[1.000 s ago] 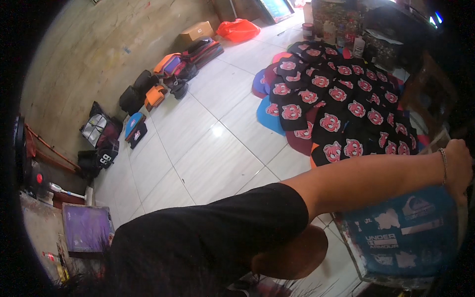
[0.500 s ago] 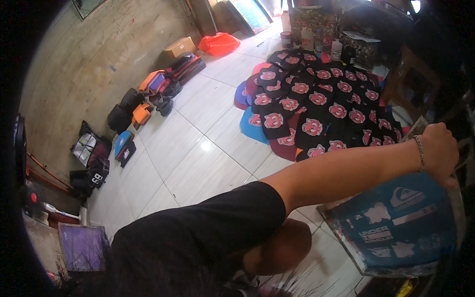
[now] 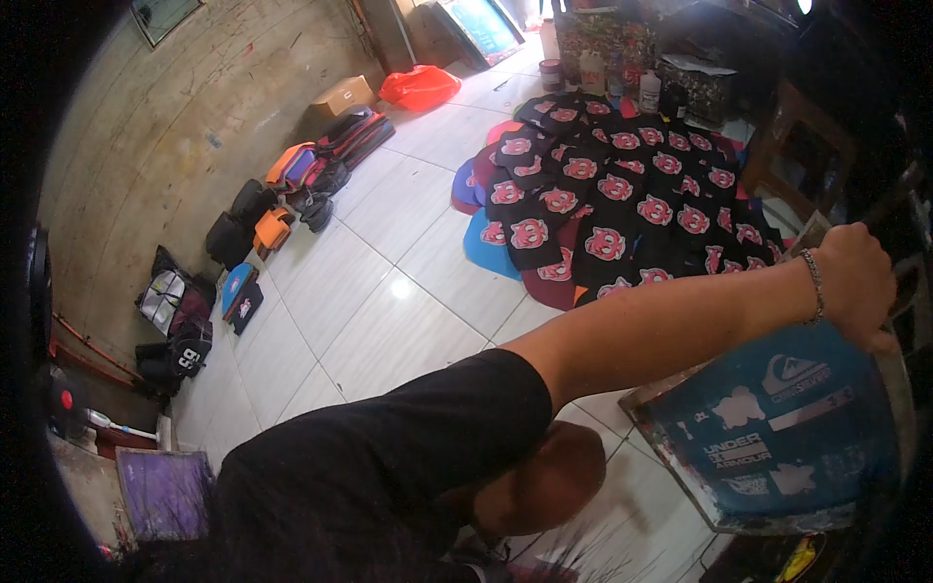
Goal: The person holds a screen-printing frame and dries the emulsion or ink on it using a handheld hair dryer, moving the dryer across the screen and edges.
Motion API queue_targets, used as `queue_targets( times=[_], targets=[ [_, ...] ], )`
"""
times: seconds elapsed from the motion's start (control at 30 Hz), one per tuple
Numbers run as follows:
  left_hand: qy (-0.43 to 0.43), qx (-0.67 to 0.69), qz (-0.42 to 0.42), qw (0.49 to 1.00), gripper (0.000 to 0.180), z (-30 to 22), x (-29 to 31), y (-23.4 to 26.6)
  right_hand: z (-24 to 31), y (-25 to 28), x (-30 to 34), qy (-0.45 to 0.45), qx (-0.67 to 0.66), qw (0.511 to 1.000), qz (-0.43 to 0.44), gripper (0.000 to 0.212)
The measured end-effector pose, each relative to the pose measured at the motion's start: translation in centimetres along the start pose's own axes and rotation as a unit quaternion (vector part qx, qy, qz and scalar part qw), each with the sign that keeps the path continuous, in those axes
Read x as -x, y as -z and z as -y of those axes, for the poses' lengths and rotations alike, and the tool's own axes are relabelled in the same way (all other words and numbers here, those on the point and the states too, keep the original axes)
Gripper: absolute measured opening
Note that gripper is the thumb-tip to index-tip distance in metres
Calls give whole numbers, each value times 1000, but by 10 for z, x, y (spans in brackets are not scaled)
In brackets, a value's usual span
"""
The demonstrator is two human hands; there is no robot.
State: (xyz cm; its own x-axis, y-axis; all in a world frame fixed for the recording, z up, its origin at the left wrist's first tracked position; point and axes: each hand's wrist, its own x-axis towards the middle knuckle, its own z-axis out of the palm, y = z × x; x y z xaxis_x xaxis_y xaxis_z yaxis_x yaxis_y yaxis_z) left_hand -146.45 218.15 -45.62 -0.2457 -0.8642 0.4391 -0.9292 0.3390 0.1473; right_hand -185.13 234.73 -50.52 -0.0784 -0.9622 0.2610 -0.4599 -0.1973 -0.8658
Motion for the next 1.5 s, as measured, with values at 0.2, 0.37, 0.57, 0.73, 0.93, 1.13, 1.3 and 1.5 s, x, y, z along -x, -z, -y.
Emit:
queue_targets(
  times=[0.2, 0.37, 0.57, 0.73, 0.93, 1.13, 1.3, 1.5],
  targets=[
    [-36, 2, -1, 999, 69, -13, -7, 12, -42, 8, 13, 8, 121, 992, 40, 30],
    [-87, 29, -70, 993, 65, -11, -22, -2, -8, 7, 1, -3, -6, 993, -114, 34],
    [-15, -30, -35, 999, 67, 17, 0, 28, 20, -23, -11, -4, -16, 999, 50, 32],
    [-57, -12, -30, 998, 60, -20, -16, 20, 6, 2, 8, 113, 39, 992, 35, 40],
    [-19, 9, -2, 1000, 61, -10, -10, 28, 30, -1, -1, 12, -112, 993, -17, 35],
    [-25, -5, -8, 1000, 56, -15, -15, 29, -11, -1, 4, 43, 128, 990, 47, 31],
    [-60, -21, -59, 996, 52, -8, -10, 24, -8, 7, -16, 105, 73, 992, -15, 44],
    [-50, -6, -4, 999, 50, -14, -14, 25, -13, 16, -11, 84, 61, 994, -23, 45]
  ],
)
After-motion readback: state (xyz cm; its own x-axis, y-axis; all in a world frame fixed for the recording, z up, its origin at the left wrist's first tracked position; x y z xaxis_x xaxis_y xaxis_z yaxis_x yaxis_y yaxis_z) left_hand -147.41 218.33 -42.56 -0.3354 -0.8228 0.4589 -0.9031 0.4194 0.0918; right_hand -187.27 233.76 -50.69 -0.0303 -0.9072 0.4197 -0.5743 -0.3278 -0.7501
